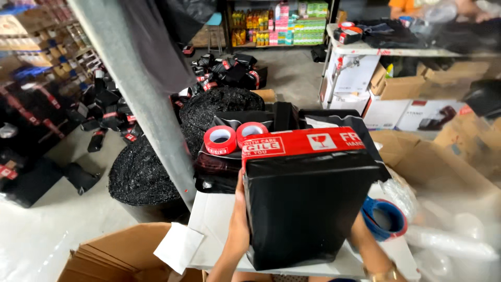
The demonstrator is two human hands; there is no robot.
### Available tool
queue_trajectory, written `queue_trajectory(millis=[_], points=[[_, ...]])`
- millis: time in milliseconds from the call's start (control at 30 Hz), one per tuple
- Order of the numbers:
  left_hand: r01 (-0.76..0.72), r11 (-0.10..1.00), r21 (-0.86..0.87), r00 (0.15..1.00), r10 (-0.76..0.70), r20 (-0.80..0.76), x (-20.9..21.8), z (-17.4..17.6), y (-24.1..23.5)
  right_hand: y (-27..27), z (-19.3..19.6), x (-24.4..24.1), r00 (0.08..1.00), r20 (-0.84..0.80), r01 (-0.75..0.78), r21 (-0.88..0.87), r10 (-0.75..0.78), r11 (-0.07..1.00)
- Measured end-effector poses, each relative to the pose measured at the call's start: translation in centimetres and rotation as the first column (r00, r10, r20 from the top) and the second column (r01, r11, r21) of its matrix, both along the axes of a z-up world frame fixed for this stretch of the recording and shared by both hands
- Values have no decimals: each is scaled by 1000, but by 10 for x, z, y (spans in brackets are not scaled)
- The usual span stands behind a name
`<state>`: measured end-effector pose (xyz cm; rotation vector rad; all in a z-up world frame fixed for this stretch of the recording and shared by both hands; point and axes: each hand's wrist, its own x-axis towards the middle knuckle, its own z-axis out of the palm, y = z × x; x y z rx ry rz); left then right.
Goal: The person wraps a cardboard box in a black poly mailer, applies fragile tape and a shipping label, and then wraps another small item in bubble wrap before placing it into a separate bag.
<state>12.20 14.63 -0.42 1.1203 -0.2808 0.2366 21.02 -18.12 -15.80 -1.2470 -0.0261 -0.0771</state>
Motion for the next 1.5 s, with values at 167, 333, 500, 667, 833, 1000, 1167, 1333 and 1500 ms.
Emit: queue_trajectory(millis=[167, 333, 500, 667, 833, 1000, 1167, 1333, 1500], points=[[-228, 964, 136, 940, 182, 289, -24, 14, 2, -38, -60, -40, 961, 3, -270, 251, 278, 930], [-271, 912, 308, 940, 182, 289, -37, 14, -7, -35, -20, -76, 960, 30, -262, -251, 278, 932], [-235, 961, 147, 970, 224, 90, -92, 27, -14, -31, 142, -57, 920, -355, -285, -311, 168, 906], [68, 955, -287, 976, -123, -179, -123, 8, -14, 26, 214, 55, 866, -471, -497, -779, 167, 381], [238, 909, -342, 917, -326, -229, -143, -21, -14, 101, 243, 113, 595, -637, -680, -724, 490, -116], [-94, 655, 749, 920, 345, -187, -152, -43, 81, 137, 265, 66, 874, -351, -262, -923, 337, -282], [-539, 429, 725, 452, 874, -181, -131, -96, 181, 105, 247, -42, 784, 283, -87, -831, 552, 549], [-506, 859, -77, 660, 328, -676, -91, -143, 187, 99, 219, -73, 686, 309, -182, -804, 658, 567], [-671, 737, -79, 672, 560, -484, -85, -68, 157, 92, 204, -81, 732, 319, -222, -724, 602, 653]])
